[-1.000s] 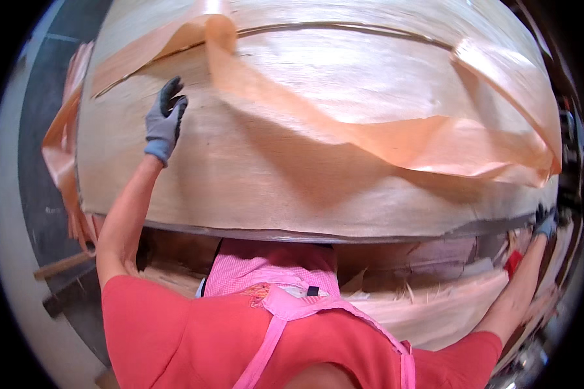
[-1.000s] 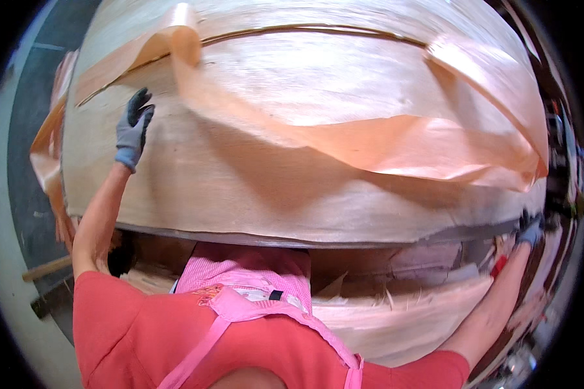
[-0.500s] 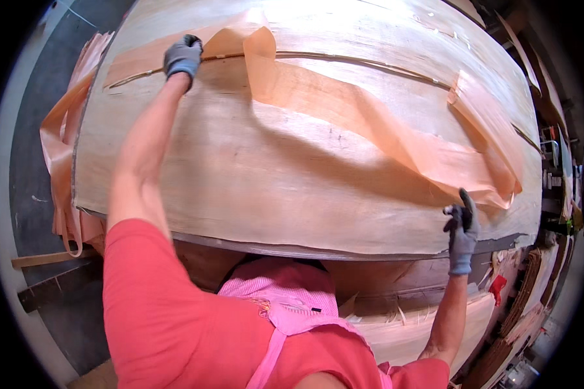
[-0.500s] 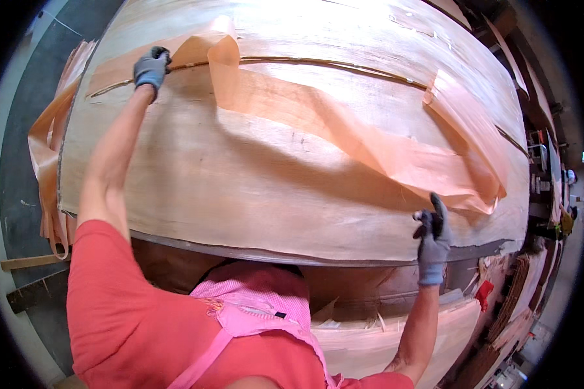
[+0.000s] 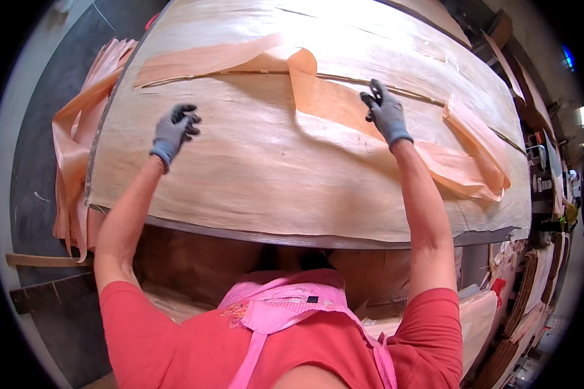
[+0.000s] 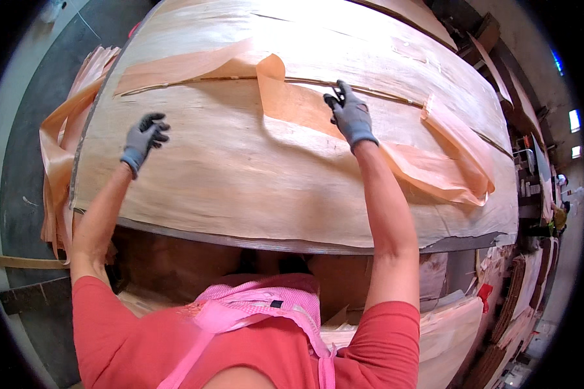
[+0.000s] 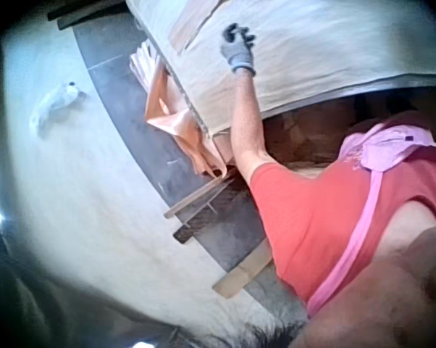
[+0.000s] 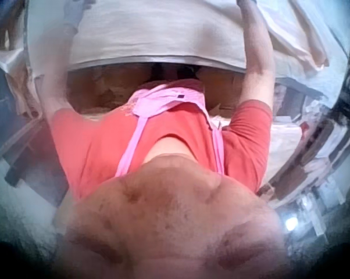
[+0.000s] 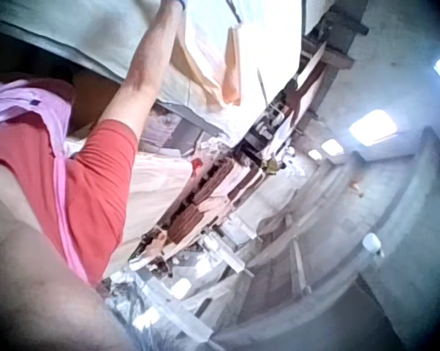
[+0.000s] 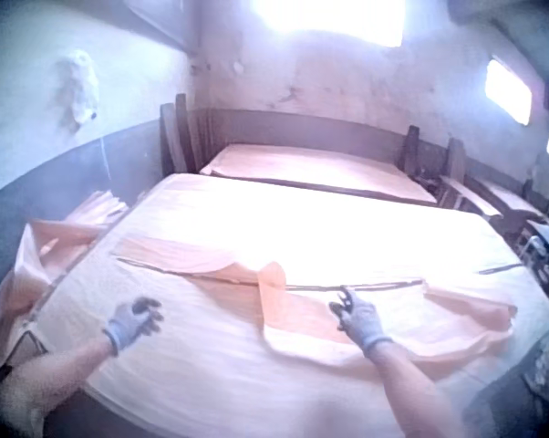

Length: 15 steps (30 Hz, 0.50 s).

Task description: The person sorts and stacks thin wood veneer sheets by hand, picking them up from a large pile and moving them to another stack, while occasionally using a scraper to separate or adjust the sheets.

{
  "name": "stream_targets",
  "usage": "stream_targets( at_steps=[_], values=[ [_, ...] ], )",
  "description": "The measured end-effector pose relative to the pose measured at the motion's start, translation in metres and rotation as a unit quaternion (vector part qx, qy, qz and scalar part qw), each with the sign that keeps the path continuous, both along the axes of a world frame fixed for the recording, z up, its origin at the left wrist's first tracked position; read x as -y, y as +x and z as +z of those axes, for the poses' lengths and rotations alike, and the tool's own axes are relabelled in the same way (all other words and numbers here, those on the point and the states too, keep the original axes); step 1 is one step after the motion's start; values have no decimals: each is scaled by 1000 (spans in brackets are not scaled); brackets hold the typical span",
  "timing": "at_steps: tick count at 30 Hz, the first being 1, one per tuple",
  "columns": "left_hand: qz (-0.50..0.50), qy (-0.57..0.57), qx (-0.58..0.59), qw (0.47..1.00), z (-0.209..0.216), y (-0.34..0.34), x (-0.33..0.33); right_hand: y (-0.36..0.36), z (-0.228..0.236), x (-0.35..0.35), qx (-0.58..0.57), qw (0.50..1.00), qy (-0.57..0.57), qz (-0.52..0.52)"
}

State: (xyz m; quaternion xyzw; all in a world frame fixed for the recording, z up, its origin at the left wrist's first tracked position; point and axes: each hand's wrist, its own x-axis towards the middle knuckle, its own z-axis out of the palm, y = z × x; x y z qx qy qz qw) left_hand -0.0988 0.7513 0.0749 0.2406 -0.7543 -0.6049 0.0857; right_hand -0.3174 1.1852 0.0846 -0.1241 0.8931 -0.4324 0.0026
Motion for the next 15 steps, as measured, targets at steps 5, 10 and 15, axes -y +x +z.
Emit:
stream_targets(
  at_steps=[5,10,15],
  values=[
    [-32,99,42,994,-34,45,-18,4,-6,4,85,989,90,78],
    [-9,281,60,958,-40,72,-11,138,6,-41,-203,962,151,99],
    [-81,489,63,866,-62,23,-35,220,-43,-74,-111,971,166,132]
  ],
)
